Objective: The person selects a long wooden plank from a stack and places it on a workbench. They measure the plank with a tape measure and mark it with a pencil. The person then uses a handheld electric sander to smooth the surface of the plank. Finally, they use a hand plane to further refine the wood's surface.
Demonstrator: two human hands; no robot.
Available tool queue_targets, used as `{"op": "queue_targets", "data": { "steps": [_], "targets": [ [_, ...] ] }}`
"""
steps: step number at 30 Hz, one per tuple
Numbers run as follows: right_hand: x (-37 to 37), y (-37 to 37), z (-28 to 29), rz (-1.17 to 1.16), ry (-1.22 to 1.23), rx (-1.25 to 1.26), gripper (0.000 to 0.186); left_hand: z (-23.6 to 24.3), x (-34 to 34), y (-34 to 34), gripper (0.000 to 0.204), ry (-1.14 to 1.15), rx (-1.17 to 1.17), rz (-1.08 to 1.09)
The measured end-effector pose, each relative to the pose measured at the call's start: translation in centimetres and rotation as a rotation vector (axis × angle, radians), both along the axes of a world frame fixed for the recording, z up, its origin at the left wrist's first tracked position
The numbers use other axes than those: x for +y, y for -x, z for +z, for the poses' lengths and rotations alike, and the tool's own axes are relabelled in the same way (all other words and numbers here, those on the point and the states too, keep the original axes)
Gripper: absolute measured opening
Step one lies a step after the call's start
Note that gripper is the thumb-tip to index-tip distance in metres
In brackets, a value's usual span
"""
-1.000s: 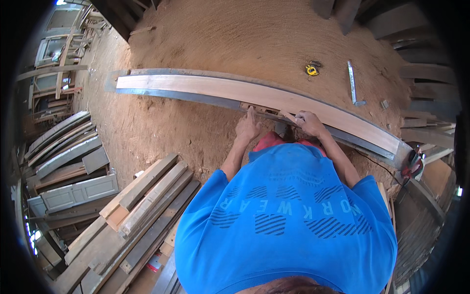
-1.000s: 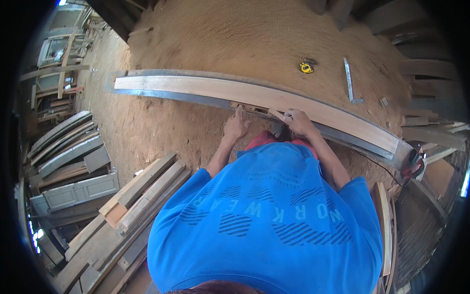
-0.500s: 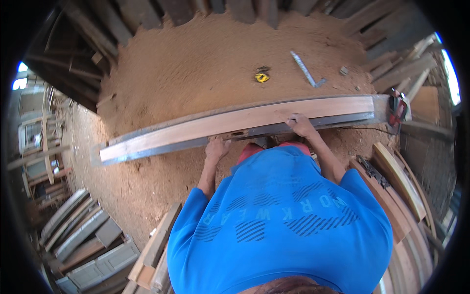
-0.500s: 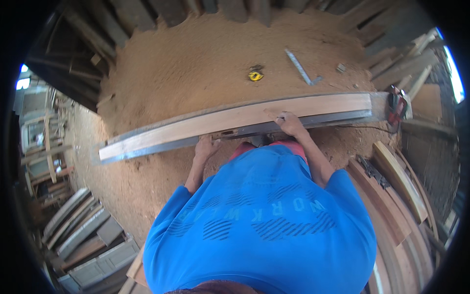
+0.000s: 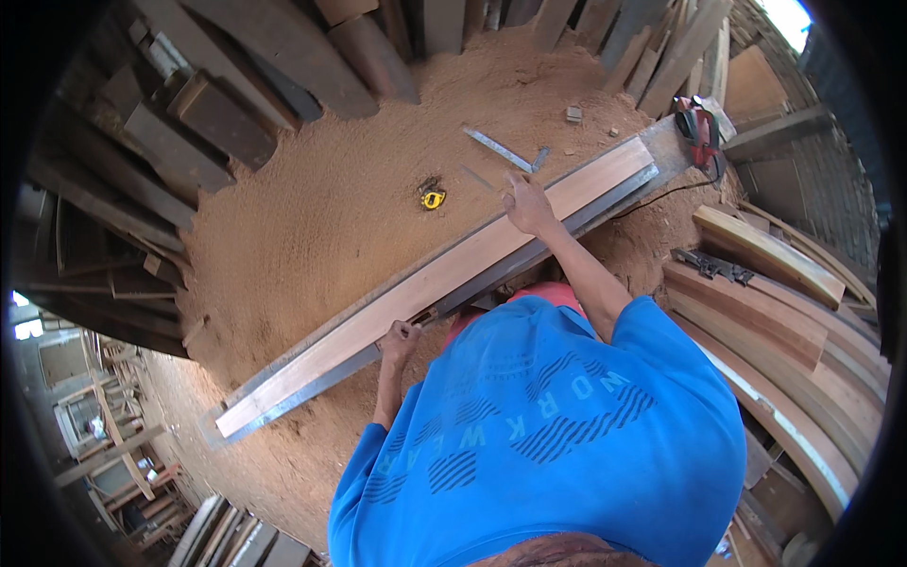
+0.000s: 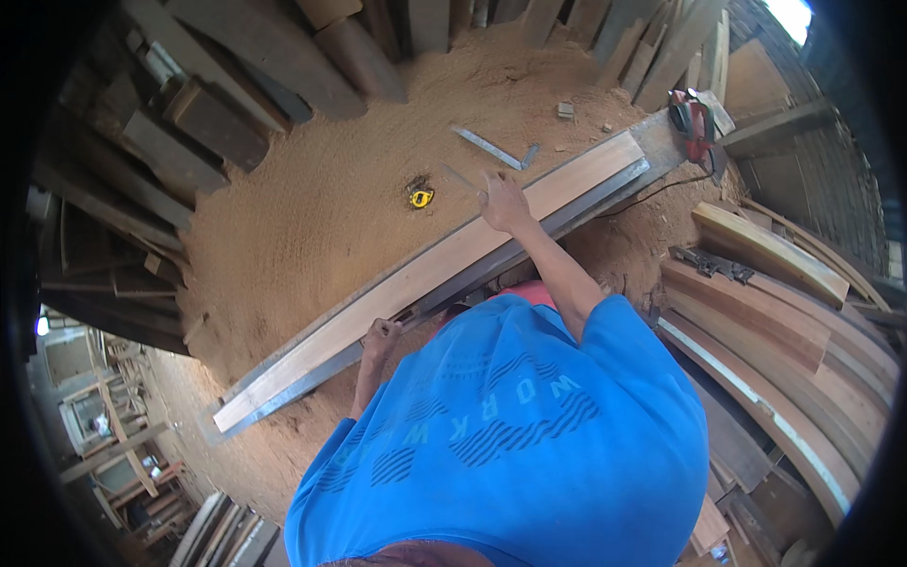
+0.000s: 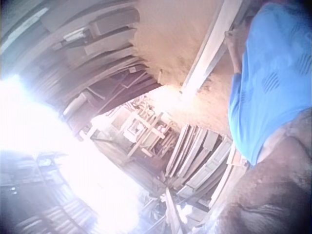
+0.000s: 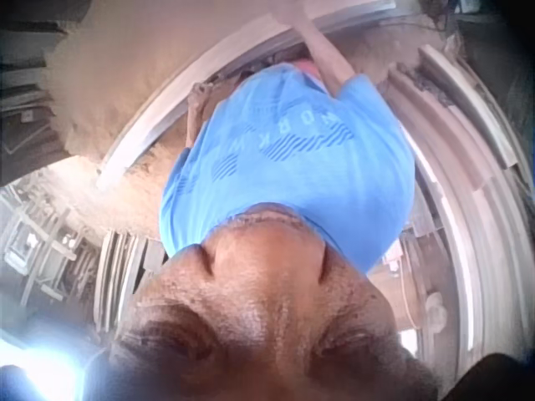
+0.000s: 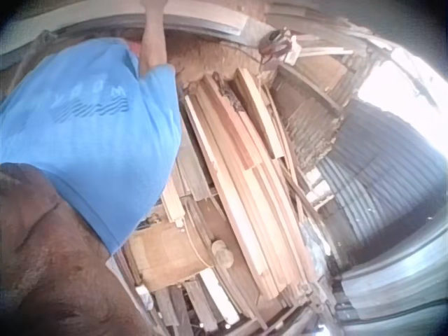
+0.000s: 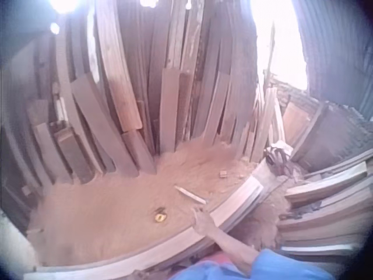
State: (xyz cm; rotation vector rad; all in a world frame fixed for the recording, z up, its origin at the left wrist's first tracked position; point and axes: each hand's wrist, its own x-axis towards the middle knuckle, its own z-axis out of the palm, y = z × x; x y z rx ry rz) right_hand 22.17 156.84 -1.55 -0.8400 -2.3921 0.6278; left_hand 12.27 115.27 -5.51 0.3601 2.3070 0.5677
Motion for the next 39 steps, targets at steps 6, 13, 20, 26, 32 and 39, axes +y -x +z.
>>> {"op": "queue_targets", "data": {
  "steps": [6,13,20,26,32,39],
  "targets": [
    [1.5,-5.2,1.3,0.103,0.488,-0.199,0.018,2.7,10.9,-2.1,0.03,-0.252,-0.09,-0.165],
    [-4.1,-12.5,1.7,0.115,1.165,0.013,0.027,5.7,22.8,-3.5,0.033,-0.443,-0.298,-0.418],
    [-3.2,-13.4,4.6,0.234,1.381,0.169,0.038,6.9,29.6,-5.1,0.021,-0.435,-0.614,-0.333],
    [0.8,-14.8,4.5,0.422,1.063,0.193,0.049,5.1,32.5,-7.2,0.02,-0.679,-1.114,0.121],
    [5.3,-19.8,4.9,0.383,0.793,-0.244,0.061,5.7,38.0,-12.2,0.016,-0.421,-1.163,0.172],
    [12.1,-25.8,7.8,0.333,0.811,-0.403,0.064,5.4,45.8,-18.1,0.015,-0.275,-0.839,-0.136]
  ]
}}
